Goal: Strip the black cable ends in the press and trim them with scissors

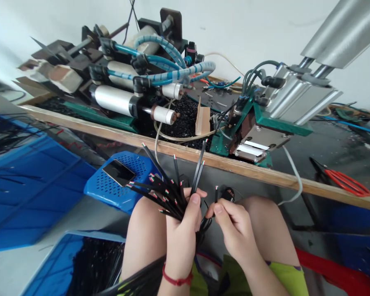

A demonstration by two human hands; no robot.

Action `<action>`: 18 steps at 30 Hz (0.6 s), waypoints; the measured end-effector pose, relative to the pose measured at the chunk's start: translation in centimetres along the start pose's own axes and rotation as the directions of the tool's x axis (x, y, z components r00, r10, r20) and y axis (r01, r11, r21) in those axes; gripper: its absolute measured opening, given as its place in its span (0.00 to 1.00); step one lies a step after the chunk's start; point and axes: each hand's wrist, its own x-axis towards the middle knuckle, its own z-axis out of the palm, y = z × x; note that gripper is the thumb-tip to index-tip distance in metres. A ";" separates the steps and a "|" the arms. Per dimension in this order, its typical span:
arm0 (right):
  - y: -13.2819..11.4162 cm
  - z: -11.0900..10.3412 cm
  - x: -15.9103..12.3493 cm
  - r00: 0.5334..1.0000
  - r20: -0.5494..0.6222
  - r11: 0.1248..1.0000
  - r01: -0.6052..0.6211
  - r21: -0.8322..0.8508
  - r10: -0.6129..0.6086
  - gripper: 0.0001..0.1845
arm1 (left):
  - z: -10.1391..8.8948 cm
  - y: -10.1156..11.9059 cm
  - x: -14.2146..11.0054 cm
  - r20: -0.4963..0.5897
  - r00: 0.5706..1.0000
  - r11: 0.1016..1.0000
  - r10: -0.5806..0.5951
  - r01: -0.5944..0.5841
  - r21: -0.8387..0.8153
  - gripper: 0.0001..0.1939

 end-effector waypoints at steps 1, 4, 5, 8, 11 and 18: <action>-0.2 0.1 0.0 1.000 0.008 1.000 -0.001 0.016 0.000 0.26 | 0.0 0.0 -0.1 -0.003 1.000 1.000 -0.013 0.013 0.017 0.21; -1.4 0.3 0.1 0.999 0.051 0.998 0.011 0.059 -0.014 0.29 | 0.3 0.3 -0.2 0.023 0.999 0.997 -0.036 0.035 0.066 0.17; -1.7 0.4 0.2 0.997 0.068 0.998 0.022 0.063 -0.026 0.30 | 0.4 0.3 -0.3 0.042 0.998 0.996 -0.040 0.036 0.082 0.15; -2.3 0.3 0.3 0.993 0.104 0.998 0.056 0.038 -0.059 0.29 | 0.6 0.6 -0.3 0.066 0.995 0.992 -0.068 0.061 0.110 0.11; -2.0 -0.1 0.2 0.987 0.151 0.999 0.048 0.004 -0.048 0.27 | 0.7 0.7 -0.2 0.062 0.993 0.988 -0.096 0.088 0.128 0.07; -1.5 -0.7 -0.6 0.985 0.164 0.998 -0.053 0.021 0.049 0.30 | 1.3 0.8 -0.4 0.121 0.983 0.986 -0.135 0.122 0.112 0.11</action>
